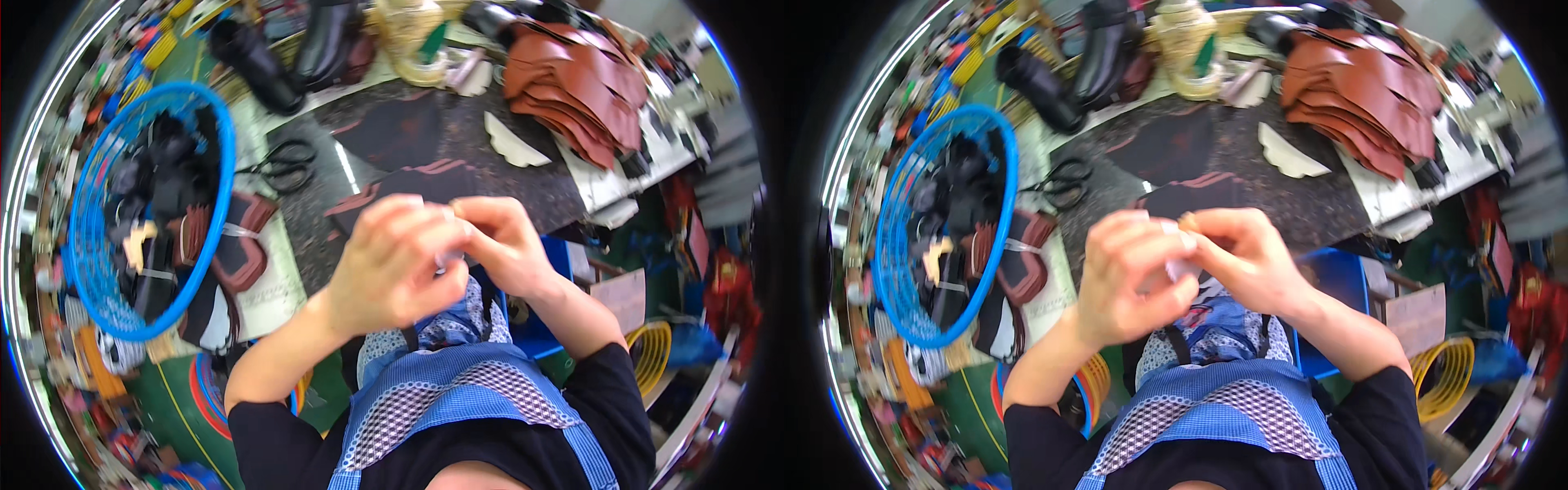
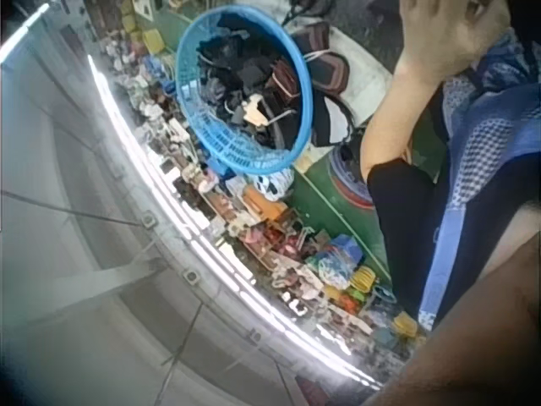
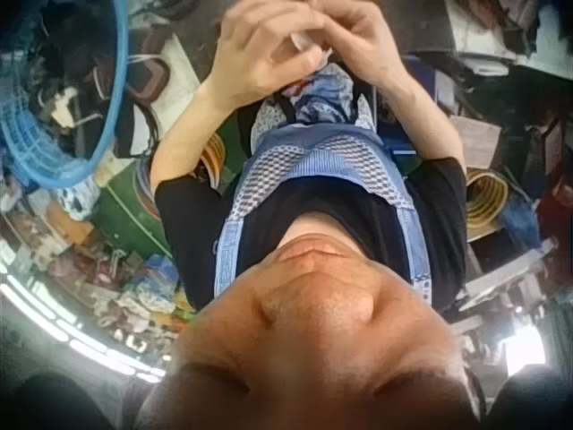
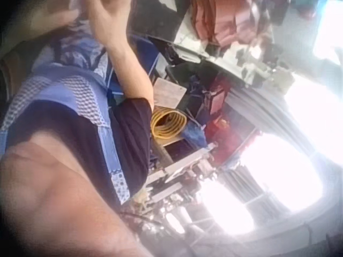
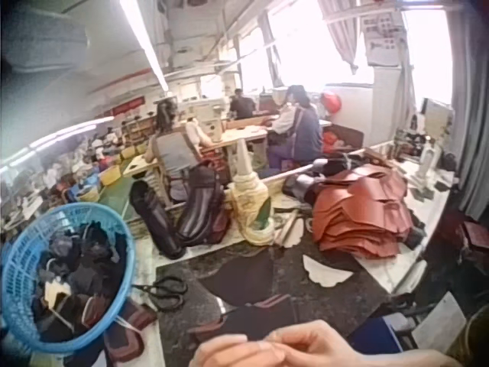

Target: Applying adhesive and white fabric backing to leather shoe components at a factory workstation.

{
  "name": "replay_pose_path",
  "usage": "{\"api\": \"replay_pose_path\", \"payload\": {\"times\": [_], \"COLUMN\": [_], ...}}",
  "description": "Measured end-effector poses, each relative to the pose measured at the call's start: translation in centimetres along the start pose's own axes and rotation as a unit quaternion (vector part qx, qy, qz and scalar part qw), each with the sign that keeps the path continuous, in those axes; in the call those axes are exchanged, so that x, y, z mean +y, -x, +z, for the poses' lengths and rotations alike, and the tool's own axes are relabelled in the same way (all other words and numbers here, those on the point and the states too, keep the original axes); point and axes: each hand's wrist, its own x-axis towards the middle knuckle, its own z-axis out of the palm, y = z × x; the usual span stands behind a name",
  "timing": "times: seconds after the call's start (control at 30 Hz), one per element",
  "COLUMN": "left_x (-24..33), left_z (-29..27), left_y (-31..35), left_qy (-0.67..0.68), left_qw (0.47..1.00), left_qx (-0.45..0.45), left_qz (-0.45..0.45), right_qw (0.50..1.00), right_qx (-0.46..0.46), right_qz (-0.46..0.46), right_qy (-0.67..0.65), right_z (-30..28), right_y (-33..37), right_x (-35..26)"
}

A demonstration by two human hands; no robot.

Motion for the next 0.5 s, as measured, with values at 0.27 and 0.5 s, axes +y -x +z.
{"api": "replay_pose_path", "payload": {"times": [0.27, 0.5], "left_x": [6.4, 0.2], "left_z": [0.3, 0.3], "left_y": [-2.6, 0.9], "left_qy": [0.653, 0.774], "left_qw": [0.714, 0.427], "left_qx": [0.135, 0.17], "left_qz": [-0.213, -0.436], "right_qw": [0.858, 0.772], "right_qx": [0.456, 0.319], "right_qz": [-0.188, -0.103], "right_qy": [0.144, 0.54], "right_z": [-5.7, -10.7], "right_y": [0.6, 12.5], "right_x": [1.8, 3.3]}}
